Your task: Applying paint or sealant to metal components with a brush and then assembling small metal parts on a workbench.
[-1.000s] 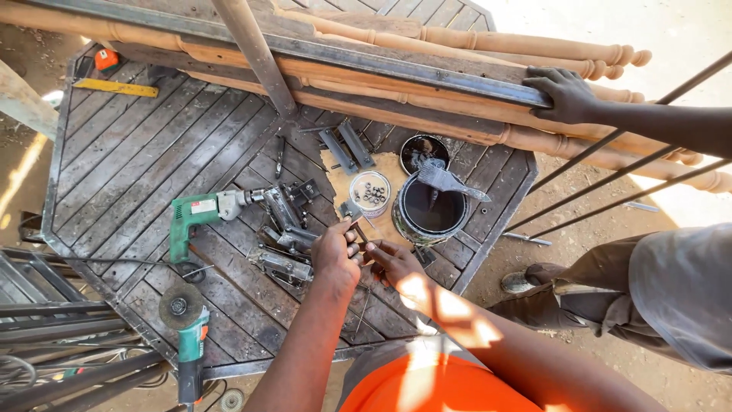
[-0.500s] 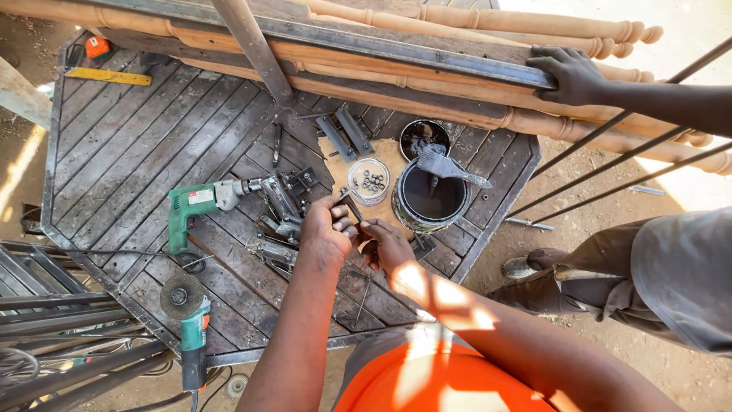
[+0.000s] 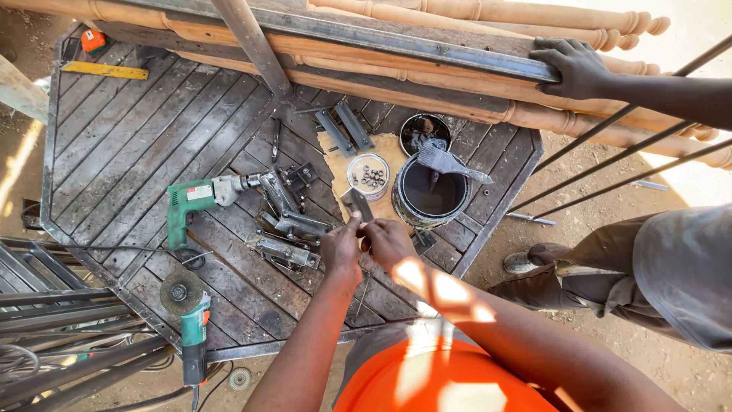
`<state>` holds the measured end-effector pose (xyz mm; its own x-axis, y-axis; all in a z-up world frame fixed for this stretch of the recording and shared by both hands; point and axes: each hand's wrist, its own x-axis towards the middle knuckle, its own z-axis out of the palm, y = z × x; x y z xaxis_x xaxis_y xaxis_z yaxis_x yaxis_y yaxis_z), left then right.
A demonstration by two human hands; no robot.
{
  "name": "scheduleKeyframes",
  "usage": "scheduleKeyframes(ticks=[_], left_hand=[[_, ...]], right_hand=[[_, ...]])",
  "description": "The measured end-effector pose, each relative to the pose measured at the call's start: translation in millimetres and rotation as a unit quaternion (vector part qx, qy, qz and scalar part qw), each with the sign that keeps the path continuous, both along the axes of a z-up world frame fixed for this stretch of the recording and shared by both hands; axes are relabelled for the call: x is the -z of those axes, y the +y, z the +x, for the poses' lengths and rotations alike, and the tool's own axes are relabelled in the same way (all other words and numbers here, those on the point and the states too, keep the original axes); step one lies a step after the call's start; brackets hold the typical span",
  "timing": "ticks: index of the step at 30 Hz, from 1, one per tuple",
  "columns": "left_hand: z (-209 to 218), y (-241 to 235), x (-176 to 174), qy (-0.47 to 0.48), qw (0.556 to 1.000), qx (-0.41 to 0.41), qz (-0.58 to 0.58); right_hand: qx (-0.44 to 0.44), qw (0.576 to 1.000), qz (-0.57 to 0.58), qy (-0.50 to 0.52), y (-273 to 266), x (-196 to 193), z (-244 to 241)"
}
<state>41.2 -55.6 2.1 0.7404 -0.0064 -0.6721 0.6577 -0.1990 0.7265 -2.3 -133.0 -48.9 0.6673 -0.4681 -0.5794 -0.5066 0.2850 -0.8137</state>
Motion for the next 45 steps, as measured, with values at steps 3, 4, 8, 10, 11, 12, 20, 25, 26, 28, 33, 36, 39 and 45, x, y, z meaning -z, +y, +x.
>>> scheduleKeyframes(ticks=[3, 4, 8, 10, 11, 12, 20, 25, 26, 28, 33, 36, 39, 45], left_hand=[[8, 1, -9, 0.004, 0.998, -0.031, -0.056], [11, 2, 1, 0.006, 0.998, -0.032, -0.055], [25, 22, 19, -0.118, 0.956, 0.181, 0.2], [23, 35, 11, -0.139, 0.936, 0.235, 0.223], [22, 38, 5, -0.145, 0.916, 0.276, 0.252], [22, 41, -1, -0.151, 0.894, 0.316, 0.28], [7, 65, -3, -0.25, 0.819, 0.357, 0.373], [-3, 67, -20, -0.287, 0.77, 0.413, 0.392], [-6, 66, -24, -0.296, 0.765, 0.423, 0.386], [-10, 66, -27, -0.305, 0.759, 0.432, 0.379], [-15, 62, -31, -0.342, 0.751, 0.444, 0.35], [-14, 64, -7, -0.348, 0.751, 0.442, 0.347], [-18, 61, -9, -0.367, 0.758, 0.428, 0.327], [-29, 46, -40, -0.353, 0.779, 0.42, 0.304]], right_hand=[[-0.092, 0.992, -0.08, 0.019, -3, -42, -11], [-0.093, 0.992, -0.079, 0.02, -4, -54, -17], [-0.193, 0.974, -0.083, 0.085, -16, -71, -50], [-0.226, 0.961, -0.084, 0.137, -32, -47, -83], [-0.264, 0.946, -0.164, 0.088, -45, -26, -101], [-0.299, 0.922, -0.242, 0.039, -59, -5, -119], [0.15, 0.892, -0.416, 0.09, -125, -36, -82], [0.098, 0.904, -0.336, 0.247, -214, 61, -73], [0.147, 0.941, -0.269, 0.142, -218, 64, -72], [0.193, 0.96, -0.198, 0.034, -219, 55, -70], [0.273, 0.944, -0.09, -0.161, -209, 8, -76], [0.22, 0.958, -0.128, -0.132, -193, -6, -83], [0.071, 0.92, -0.383, -0.028, -193, 28, -76], [-0.049, 0.902, -0.421, 0.082, -168, 25, -37]])
